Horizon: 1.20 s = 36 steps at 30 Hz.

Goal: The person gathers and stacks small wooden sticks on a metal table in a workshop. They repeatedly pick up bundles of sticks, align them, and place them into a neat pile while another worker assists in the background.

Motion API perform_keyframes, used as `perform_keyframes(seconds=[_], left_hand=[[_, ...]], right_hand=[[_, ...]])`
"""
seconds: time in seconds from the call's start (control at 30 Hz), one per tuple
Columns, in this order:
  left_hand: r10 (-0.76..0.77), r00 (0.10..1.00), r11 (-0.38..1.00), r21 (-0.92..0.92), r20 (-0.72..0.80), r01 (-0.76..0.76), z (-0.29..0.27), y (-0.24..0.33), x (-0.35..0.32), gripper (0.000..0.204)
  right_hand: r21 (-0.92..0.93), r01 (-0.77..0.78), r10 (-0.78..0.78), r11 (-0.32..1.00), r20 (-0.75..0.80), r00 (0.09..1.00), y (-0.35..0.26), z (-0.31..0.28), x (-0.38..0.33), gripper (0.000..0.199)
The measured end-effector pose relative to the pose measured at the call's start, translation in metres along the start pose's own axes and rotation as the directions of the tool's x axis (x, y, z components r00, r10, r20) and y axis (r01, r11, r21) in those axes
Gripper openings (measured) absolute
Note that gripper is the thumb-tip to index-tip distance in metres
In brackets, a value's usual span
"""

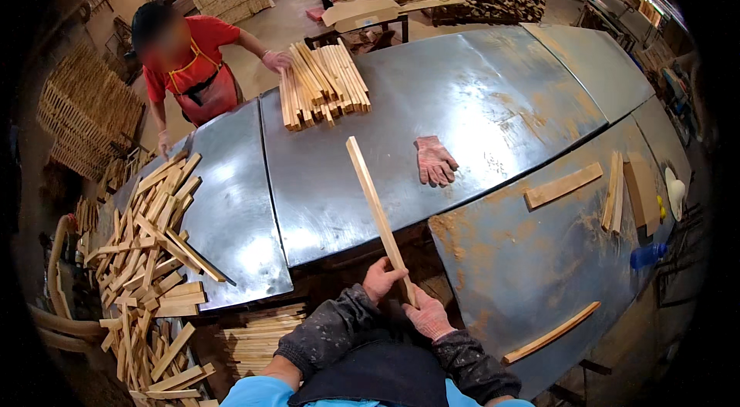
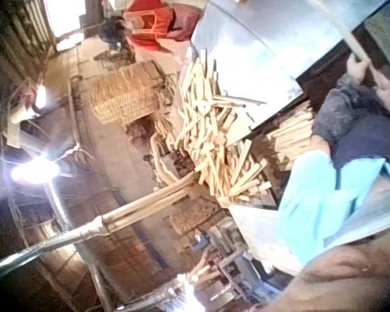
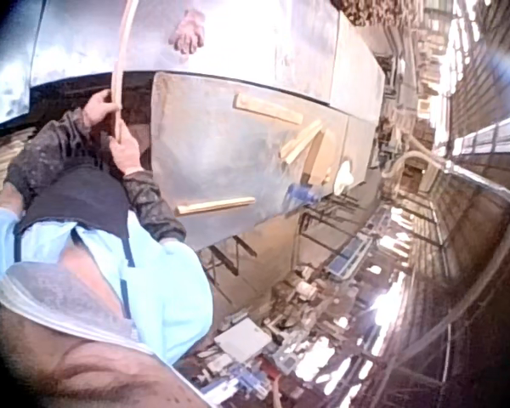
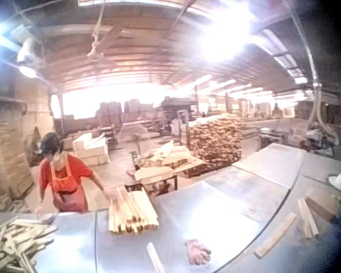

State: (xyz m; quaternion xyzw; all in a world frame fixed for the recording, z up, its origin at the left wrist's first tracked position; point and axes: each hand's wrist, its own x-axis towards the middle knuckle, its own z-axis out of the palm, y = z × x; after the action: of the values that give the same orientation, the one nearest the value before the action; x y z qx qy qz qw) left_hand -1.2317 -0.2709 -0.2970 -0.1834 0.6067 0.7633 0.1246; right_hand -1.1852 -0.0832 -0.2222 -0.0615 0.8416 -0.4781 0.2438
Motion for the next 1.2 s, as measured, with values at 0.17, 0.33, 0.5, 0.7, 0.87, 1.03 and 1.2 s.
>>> perform_keyframes(seconds=[0.17, 0.33, 0.5, 0.7, 0.87, 1.03, 1.2], left_hand=[[-0.057, 0.998, 0.988, -0.141, 0.040, 0.062, -0.063, 0.048, 0.012, 0.032], [-0.087, 0.992, 0.970, -0.219, 0.091, 0.105, -0.084, 0.085, 0.036, 0.036], [-0.110, 0.985, 0.976, -0.175, 0.130, 0.132, -0.100, 0.098, 0.086, 0.055], [-0.223, 0.962, 0.961, -0.132, 0.161, 0.245, -0.112, 0.146, 0.164, 0.070], [-0.248, 0.959, 0.956, -0.127, 0.136, 0.265, -0.107, 0.167, 0.235, 0.069], [-0.200, 0.978, 0.974, -0.121, -0.060, 0.191, -0.109, 0.182, 0.303, 0.072], [-0.142, 0.929, 0.990, -0.024, -0.341, 0.142, -0.176, 0.195, 0.370, 0.077]], right_hand=[[-0.022, 0.052, -0.050, 0.998, 0.070, 0.996, -0.060, 0.020, 0.039, 0.073], [-0.016, 0.008, -0.007, 1.000, 0.106, 0.994, -0.078, 0.023, 0.078, 0.077], [0.027, 0.010, -0.013, 1.000, 0.148, 0.989, -0.089, 0.015, 0.130, 0.079], [0.092, -0.090, 0.065, 0.992, 0.250, 0.966, -0.120, -0.022, 0.219, 0.080], [0.040, -0.001, -0.003, 0.999, 0.113, 0.994, -0.112, -0.036, 0.304, 0.073], [0.168, -0.060, 0.041, 0.984, 0.113, 0.993, -0.119, -0.056, 0.398, 0.064], [0.117, -0.003, -0.009, 0.993, 0.103, 0.995, -0.142, -0.074, 0.536, 0.062]])
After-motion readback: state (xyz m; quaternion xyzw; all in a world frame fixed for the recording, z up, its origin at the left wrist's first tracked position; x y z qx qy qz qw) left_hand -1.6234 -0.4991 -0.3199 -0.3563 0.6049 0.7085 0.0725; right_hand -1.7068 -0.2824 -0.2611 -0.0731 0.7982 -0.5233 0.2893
